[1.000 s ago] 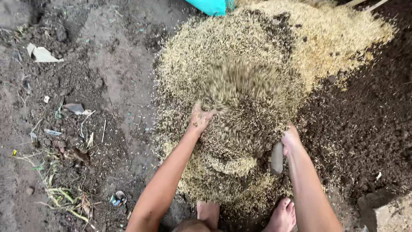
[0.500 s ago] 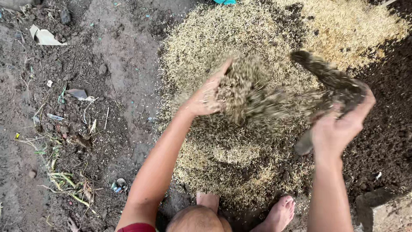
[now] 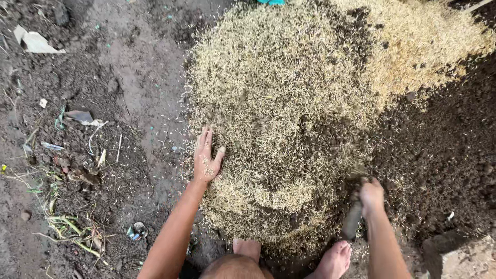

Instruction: The person mixes a pile of light-colored granular material with dark soil using both hands and a small hand hoe. The person repeatedly scoops, turns, and spreads the mixture on the ground.

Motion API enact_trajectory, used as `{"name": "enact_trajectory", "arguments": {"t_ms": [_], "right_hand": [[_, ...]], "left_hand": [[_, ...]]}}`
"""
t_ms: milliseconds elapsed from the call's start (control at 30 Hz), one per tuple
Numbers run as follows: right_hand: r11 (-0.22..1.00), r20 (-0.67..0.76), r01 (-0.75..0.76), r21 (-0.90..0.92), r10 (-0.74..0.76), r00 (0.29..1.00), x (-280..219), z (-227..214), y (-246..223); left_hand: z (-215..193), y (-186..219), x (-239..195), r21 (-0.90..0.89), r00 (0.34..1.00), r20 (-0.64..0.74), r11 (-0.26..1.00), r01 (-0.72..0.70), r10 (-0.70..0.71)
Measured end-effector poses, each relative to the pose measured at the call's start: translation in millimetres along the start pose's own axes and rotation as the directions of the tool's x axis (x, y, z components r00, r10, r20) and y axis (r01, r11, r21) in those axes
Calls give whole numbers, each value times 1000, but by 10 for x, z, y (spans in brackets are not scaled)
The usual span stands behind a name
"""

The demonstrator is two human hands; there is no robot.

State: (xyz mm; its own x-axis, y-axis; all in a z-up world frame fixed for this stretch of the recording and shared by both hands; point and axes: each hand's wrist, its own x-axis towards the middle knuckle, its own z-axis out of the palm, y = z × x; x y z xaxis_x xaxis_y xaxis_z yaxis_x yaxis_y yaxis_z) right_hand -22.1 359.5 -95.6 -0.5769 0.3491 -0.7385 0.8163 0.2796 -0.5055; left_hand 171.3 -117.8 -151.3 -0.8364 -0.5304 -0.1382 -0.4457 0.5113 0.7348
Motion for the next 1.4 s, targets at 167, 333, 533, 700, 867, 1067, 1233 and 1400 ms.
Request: {"name": "enact_trajectory", "arguments": {"t_ms": [167,333,533,700,867,1067,1233,1400], "right_hand": [[994,175,-98,-47,105,979,147,502,-103],[974,223,-112,-199,156,962,544,650,89],[961,223,-163,-224,213,951,750,1127,415],[985,347,-145,-92,168,923,314,1880,387],[998,297,-24,63,4,955,-177,1766,-291],[932,119,338,127,-353,928,-1106,1047,-1147],[383,64,921,73,-923,379,-1896,924,-1542],[336,-65,898,283,-928,368,-1892,760,-1882]], "left_hand": [[26,306,142,-285,993,109,956,64,-34],[187,389,120,-328,879,342,834,444,-333],[650,145,257,-271,732,445,701,659,-516],[798,292,151,-601,669,656,295,743,-349],[435,746,97,-699,700,675,104,708,-232],[68,1273,645,-808,826,518,190,557,-221],[-284,1489,958,-829,889,424,322,458,-172],[-536,1926,1038,-890,934,358,299,345,-13]]}}
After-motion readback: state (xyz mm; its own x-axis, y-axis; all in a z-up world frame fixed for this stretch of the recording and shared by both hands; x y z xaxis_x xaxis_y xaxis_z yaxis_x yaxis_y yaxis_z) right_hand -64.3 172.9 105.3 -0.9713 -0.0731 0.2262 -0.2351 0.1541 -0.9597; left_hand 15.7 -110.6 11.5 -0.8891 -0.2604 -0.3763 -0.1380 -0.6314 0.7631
